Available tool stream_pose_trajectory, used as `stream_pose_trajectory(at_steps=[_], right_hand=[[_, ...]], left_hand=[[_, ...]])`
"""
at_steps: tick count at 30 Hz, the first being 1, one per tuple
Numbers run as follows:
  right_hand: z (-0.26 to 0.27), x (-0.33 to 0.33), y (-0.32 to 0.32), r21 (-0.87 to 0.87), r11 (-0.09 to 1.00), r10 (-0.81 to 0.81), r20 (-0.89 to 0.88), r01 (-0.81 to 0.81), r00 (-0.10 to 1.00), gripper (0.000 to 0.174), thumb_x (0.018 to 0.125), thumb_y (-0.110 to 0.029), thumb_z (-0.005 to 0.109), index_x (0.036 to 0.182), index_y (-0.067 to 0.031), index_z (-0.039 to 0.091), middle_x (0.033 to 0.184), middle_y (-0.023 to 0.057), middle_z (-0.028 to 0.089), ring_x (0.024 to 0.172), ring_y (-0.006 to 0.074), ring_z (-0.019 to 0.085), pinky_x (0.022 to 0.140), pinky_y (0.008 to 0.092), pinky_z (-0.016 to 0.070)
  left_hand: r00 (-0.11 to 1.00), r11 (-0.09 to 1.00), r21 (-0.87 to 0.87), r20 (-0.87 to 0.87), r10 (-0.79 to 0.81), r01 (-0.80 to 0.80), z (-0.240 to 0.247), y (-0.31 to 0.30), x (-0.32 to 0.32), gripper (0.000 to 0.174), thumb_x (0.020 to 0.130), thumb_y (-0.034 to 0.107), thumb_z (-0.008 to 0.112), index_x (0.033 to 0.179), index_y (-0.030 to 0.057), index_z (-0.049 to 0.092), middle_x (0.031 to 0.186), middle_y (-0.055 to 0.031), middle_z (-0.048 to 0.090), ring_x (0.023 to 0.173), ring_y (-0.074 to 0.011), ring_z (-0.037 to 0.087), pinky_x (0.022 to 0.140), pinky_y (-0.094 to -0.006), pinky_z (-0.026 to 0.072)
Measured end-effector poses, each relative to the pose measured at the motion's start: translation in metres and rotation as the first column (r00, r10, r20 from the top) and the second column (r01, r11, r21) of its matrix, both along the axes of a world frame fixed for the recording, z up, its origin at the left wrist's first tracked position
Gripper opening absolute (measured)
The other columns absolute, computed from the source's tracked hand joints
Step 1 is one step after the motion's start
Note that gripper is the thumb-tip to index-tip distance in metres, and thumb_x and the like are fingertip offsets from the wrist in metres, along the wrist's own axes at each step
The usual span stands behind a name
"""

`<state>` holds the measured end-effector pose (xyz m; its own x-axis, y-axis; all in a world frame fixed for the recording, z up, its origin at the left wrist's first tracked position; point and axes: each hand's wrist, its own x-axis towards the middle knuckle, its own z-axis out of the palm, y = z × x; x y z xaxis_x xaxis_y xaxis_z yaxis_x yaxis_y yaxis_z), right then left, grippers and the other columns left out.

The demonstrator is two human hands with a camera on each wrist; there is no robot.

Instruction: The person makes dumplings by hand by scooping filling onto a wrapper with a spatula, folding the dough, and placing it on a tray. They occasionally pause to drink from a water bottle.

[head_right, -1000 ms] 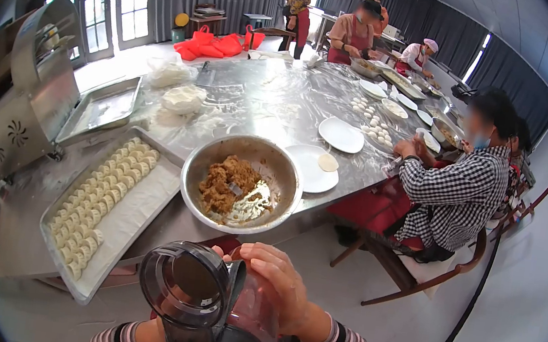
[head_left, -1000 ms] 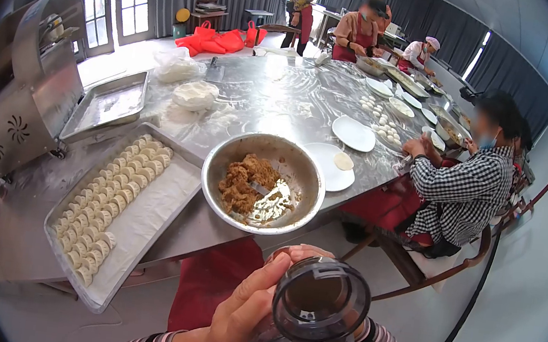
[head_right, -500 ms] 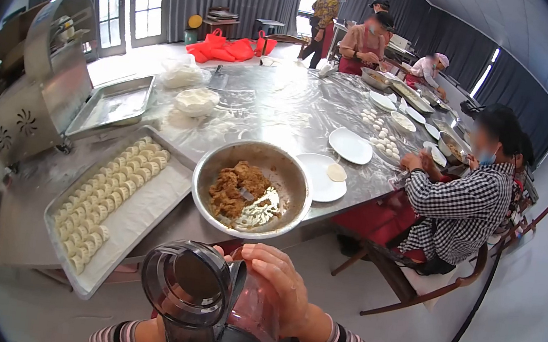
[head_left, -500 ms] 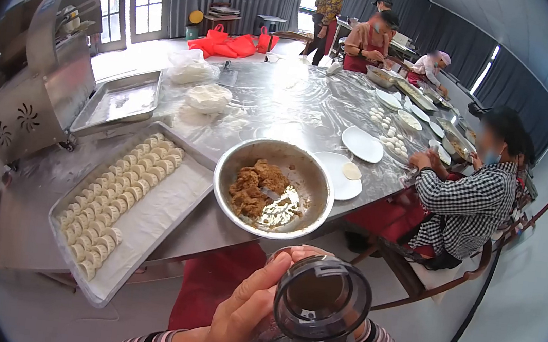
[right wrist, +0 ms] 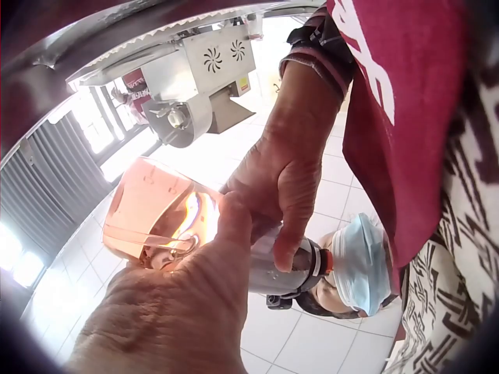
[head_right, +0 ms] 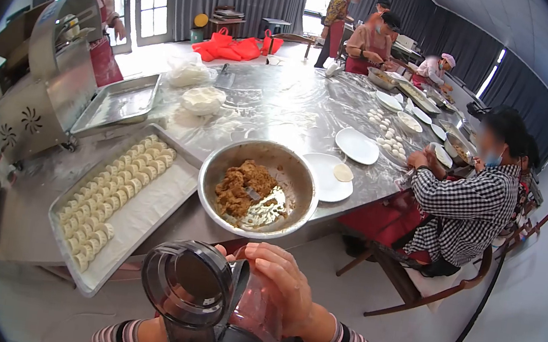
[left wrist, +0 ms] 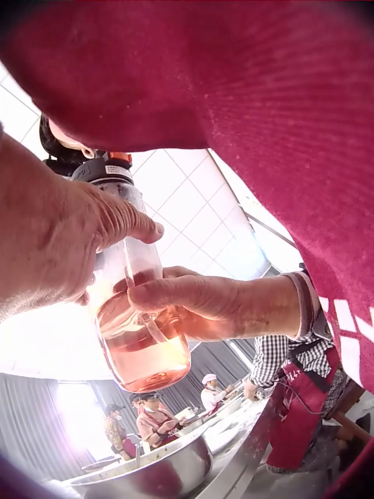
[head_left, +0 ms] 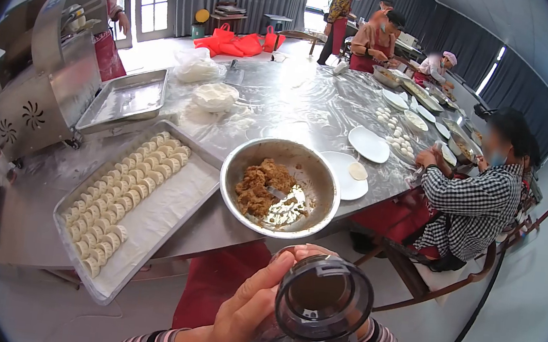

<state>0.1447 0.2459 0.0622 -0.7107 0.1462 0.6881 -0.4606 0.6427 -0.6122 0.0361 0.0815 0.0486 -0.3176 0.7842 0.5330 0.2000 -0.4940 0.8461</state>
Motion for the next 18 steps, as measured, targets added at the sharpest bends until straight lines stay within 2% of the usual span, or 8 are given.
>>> stream_pose_trajectory(at_steps=[2,3,5,6,8,12,14,18], right_hand=[[0.001,0.004,-0.003,-0.146,0.989,0.031,0.095,-0.017,0.995,0.057,0.080,-0.011,0.069,0.127,0.0054,0.040,0.120,0.0297,0.054,0.108,0.0400,0.057,0.092,0.0471,0.0463],[-0.004,0.004,-0.001,-0.145,0.989,0.031,0.095,-0.017,0.995,0.057,0.080,-0.011,0.069,0.127,0.0054,0.040,0.120,0.0297,0.054,0.108,0.0400,0.057,0.092,0.0471,0.0463],[-0.014,0.002,0.008,-0.129,0.989,0.086,0.101,-0.073,0.991,0.058,0.080,-0.012,0.069,0.127,0.0051,0.040,0.120,0.0302,0.054,0.107,0.0401,0.057,0.092,0.0471,0.0464],[-0.012,0.001,0.009,-0.129,0.989,0.090,0.099,-0.077,0.991,0.058,0.080,-0.012,0.069,0.127,0.0051,0.040,0.120,0.0302,0.054,0.107,0.0401,0.057,0.092,0.0471,0.0464],[-0.006,-0.004,0.009,0.045,0.997,0.060,0.035,-0.061,0.998,0.055,0.082,-0.012,0.066,0.127,0.0054,0.040,0.120,0.0303,0.054,0.108,0.0400,0.057,0.092,0.0471,0.0463],[-0.009,-0.007,0.007,-0.109,0.990,0.099,0.121,-0.086,0.988,0.049,0.084,-0.010,0.062,0.126,0.0057,0.041,0.120,0.0302,0.054,0.108,0.0399,0.057,0.092,0.0473,0.0463],[-0.003,-0.013,0.006,0.032,0.997,0.070,0.003,-0.070,0.998,0.048,0.085,-0.010,0.061,0.125,0.0059,0.041,0.120,0.0294,0.054,0.108,0.0395,0.057,0.092,0.0471,0.0465],[-0.008,-0.022,0.011,0.135,0.985,0.107,-0.026,-0.103,0.994,0.051,0.083,-0.010,0.064,0.125,0.0058,0.041,0.121,0.0281,0.055,0.109,0.0389,0.057,0.093,0.0467,0.0467]], left_hand=[[0.988,0.996,0.056,-0.133,0.077,-0.070,0.001,0.003,-0.001,0.052,0.098,0.014,0.049,0.144,0.0061,0.028,0.143,-0.0075,0.040,0.132,-0.0147,0.038,0.111,-0.0298,0.0305],[0.988,0.996,0.057,-0.133,0.077,-0.070,0.004,0.001,0.001,0.052,0.098,0.014,0.049,0.144,0.0061,0.028,0.143,-0.0075,0.040,0.132,-0.0147,0.038,0.111,-0.0298,0.0305],[0.983,0.998,-0.052,0.180,-0.020,0.029,0.013,-0.003,0.006,0.049,0.099,0.018,0.046,0.143,0.0069,0.030,0.142,-0.0070,0.041,0.131,-0.0143,0.038,0.111,-0.0296,0.0306],[0.984,0.998,-0.051,0.178,-0.016,0.026,0.010,-0.003,0.006,0.049,0.099,0.018,0.046,0.143,0.0069,0.030,0.142,-0.0070,0.041,0.131,-0.0143,0.038,0.111,-0.0296,0.0306],[0.963,0.998,-0.058,0.269,-0.018,0.035,0.002,-0.004,0.006,0.047,0.100,0.023,0.043,0.143,0.0068,0.032,0.142,-0.0066,0.041,0.131,-0.0141,0.039,0.109,-0.0293,0.0331],[0.981,0.989,-0.132,0.175,0.084,-0.061,0.011,-0.005,0.008,0.045,0.101,0.026,0.042,0.141,0.0064,0.035,0.140,-0.0060,0.044,0.127,-0.0122,0.044,0.107,-0.0270,0.0366],[0.930,0.995,-0.057,0.353,0.101,-0.086,0.004,-0.003,0.010,0.042,0.101,0.026,0.042,0.138,0.0058,0.039,0.135,-0.0055,0.049,0.122,-0.0094,0.048,0.103,-0.0237,0.0396],[0.929,0.988,-0.106,0.343,0.140,-0.110,-0.002,-0.007,0.006,0.041,0.101,0.026,0.044,0.137,0.0063,0.040,0.133,-0.0054,0.050,0.121,-0.0102,0.049,0.103,-0.0243,0.0409]])
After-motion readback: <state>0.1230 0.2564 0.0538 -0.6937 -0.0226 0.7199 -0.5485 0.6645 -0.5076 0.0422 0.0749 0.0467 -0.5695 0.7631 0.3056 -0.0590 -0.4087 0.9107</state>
